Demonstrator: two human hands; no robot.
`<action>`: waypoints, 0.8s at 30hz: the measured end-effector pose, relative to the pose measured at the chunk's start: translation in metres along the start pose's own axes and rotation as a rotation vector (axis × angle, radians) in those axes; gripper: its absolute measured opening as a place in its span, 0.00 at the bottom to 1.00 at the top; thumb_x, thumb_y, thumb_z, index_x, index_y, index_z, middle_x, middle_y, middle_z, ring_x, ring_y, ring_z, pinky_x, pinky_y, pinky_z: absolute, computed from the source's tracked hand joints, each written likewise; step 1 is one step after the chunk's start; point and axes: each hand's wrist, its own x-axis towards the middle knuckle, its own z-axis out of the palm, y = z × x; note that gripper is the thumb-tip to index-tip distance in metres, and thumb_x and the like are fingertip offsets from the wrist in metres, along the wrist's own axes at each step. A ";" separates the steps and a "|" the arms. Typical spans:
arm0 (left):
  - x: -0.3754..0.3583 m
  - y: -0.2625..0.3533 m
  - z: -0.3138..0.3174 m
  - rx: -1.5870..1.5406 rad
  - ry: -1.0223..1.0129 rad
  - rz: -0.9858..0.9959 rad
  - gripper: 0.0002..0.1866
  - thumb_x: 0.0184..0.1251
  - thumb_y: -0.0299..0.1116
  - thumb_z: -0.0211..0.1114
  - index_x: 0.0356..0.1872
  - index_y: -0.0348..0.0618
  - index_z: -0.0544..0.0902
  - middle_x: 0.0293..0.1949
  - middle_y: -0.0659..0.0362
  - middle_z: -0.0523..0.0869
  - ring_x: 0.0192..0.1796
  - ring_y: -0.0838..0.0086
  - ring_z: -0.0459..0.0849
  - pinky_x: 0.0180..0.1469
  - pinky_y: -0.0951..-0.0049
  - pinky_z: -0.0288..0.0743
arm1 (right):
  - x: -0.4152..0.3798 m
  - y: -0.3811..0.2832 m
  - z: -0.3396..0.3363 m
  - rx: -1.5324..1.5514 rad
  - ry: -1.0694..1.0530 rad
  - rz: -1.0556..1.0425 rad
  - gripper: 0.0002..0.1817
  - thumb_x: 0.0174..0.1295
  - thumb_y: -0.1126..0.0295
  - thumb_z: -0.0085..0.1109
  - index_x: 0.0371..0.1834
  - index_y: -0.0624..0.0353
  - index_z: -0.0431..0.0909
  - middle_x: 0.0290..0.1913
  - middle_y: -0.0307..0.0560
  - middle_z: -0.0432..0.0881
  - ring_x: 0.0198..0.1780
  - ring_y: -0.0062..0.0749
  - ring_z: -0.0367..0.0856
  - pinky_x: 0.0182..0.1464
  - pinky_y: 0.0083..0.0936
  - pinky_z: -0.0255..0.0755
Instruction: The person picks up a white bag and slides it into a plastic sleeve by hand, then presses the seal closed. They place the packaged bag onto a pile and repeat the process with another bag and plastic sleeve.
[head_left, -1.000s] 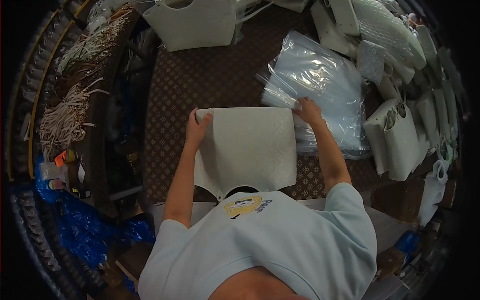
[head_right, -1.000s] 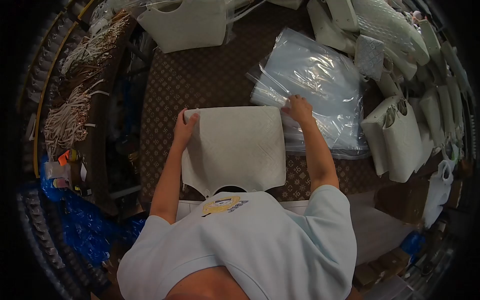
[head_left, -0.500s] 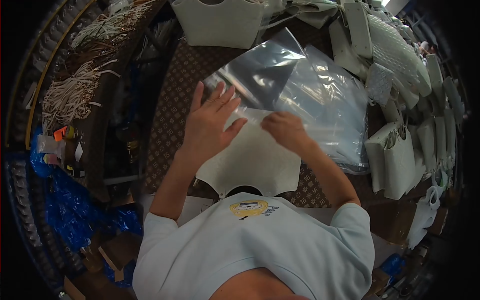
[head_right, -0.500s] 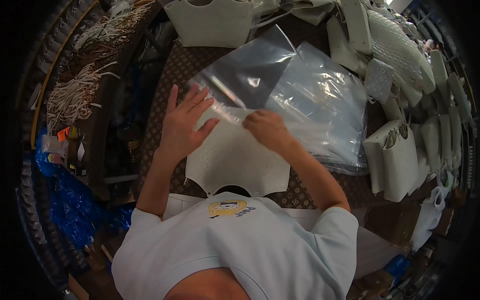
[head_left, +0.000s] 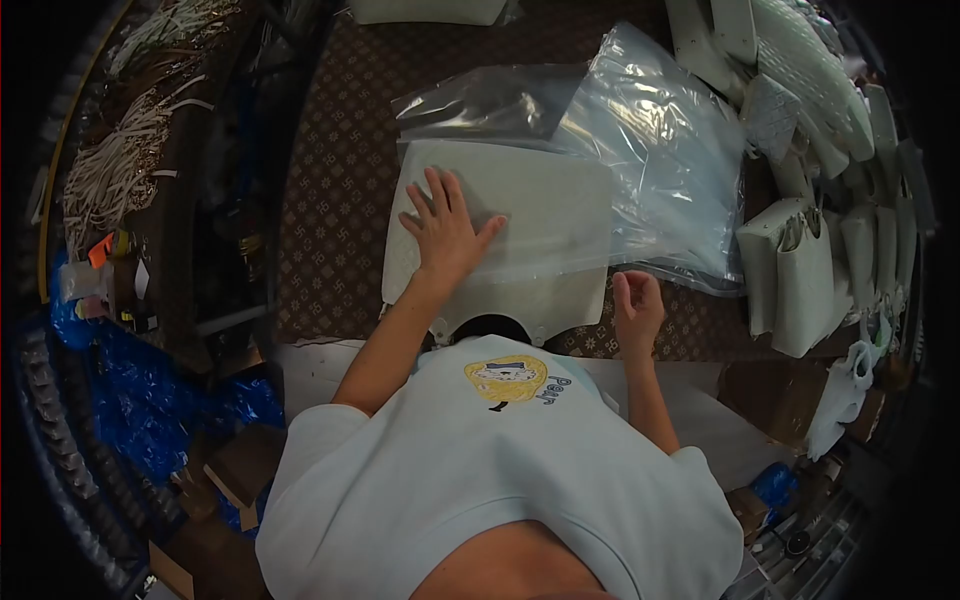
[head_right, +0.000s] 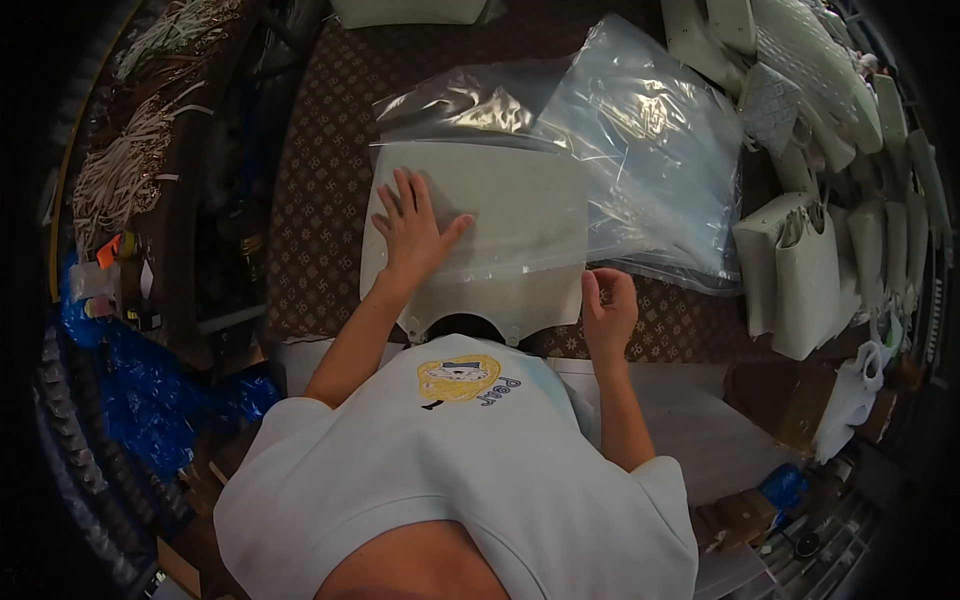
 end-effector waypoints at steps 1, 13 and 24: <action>-0.004 0.003 0.000 -0.005 -0.022 -0.028 0.52 0.56 0.63 0.55 0.67 0.31 0.45 0.69 0.37 0.39 0.68 0.33 0.37 0.60 0.29 0.37 | -0.004 0.000 0.003 0.000 0.005 0.010 0.12 0.60 0.61 0.58 0.40 0.56 0.77 0.35 0.41 0.81 0.34 0.26 0.80 0.35 0.21 0.74; 0.065 0.026 0.013 0.034 0.221 0.456 0.42 0.57 0.60 0.54 0.66 0.42 0.58 0.70 0.53 0.51 0.72 0.54 0.43 0.64 0.33 0.26 | 0.042 -0.029 0.032 0.659 -0.505 0.809 0.27 0.61 0.45 0.50 0.48 0.60 0.73 0.38 0.47 0.82 0.37 0.30 0.83 0.37 0.23 0.78; 0.055 0.016 -0.022 0.162 0.013 0.305 0.35 0.61 0.56 0.51 0.64 0.42 0.63 0.68 0.56 0.59 0.71 0.57 0.49 0.62 0.30 0.31 | -0.023 -0.004 0.048 1.279 -0.532 0.995 0.15 0.64 0.57 0.52 0.45 0.56 0.75 0.42 0.44 0.81 0.41 0.29 0.81 0.39 0.24 0.79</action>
